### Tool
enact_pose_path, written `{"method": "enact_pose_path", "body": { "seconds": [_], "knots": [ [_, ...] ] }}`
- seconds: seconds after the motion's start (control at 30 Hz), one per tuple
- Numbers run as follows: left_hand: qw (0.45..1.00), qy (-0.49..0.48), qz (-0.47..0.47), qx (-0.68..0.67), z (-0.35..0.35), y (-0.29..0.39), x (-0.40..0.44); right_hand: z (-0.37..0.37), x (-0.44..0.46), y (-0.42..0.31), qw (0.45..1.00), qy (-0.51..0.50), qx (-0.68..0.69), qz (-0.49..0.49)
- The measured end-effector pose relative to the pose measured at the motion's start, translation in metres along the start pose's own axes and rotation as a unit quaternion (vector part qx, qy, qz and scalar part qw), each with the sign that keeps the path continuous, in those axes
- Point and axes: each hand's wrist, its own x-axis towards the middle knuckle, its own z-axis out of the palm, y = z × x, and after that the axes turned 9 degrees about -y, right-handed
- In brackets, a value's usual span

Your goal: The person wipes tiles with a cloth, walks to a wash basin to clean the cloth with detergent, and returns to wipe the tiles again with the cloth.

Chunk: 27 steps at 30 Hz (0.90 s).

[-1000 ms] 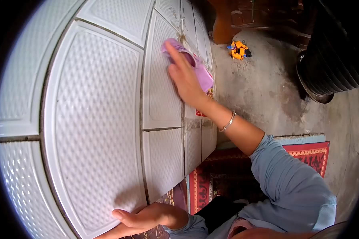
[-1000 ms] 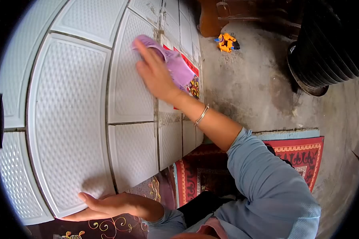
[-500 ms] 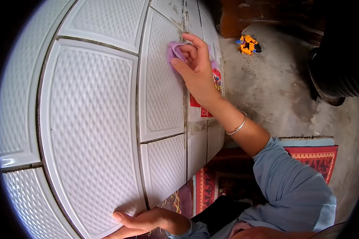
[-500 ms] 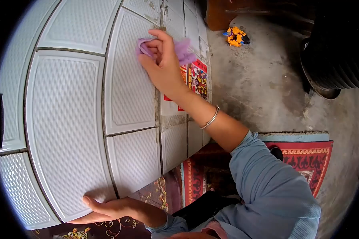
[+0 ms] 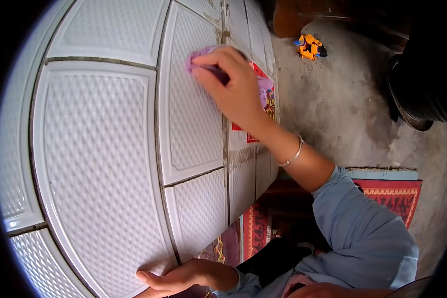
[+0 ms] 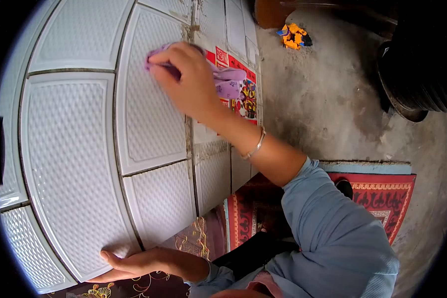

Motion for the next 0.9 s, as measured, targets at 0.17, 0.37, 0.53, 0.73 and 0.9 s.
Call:
{"method": "enact_pose_path", "body": {
  "seconds": [0.17,0.37,0.53,0.73,0.9],
  "knots": [
    [0.998,-0.016,-0.003,0.060,-0.010,-0.017,-0.003,-0.009,-0.002,0.034,0.993,0.041,0.013,0.110],
    [0.999,-0.030,-0.025,0.033,-0.008,-0.012,-0.005,0.004,0.000,-0.005,0.997,0.032,0.002,-0.063],
    [0.998,0.000,0.034,0.060,-0.016,-0.030,-0.003,0.004,-0.002,0.030,0.995,0.074,-0.064,-0.014],
    [0.999,0.010,0.020,0.033,-0.006,-0.016,-0.007,0.008,-0.006,-0.017,0.995,0.021,-0.057,-0.084],
    [0.999,-0.003,0.028,0.043,-0.008,-0.016,-0.007,0.002,-0.002,0.023,0.997,0.057,-0.058,-0.016]
  ]
}}
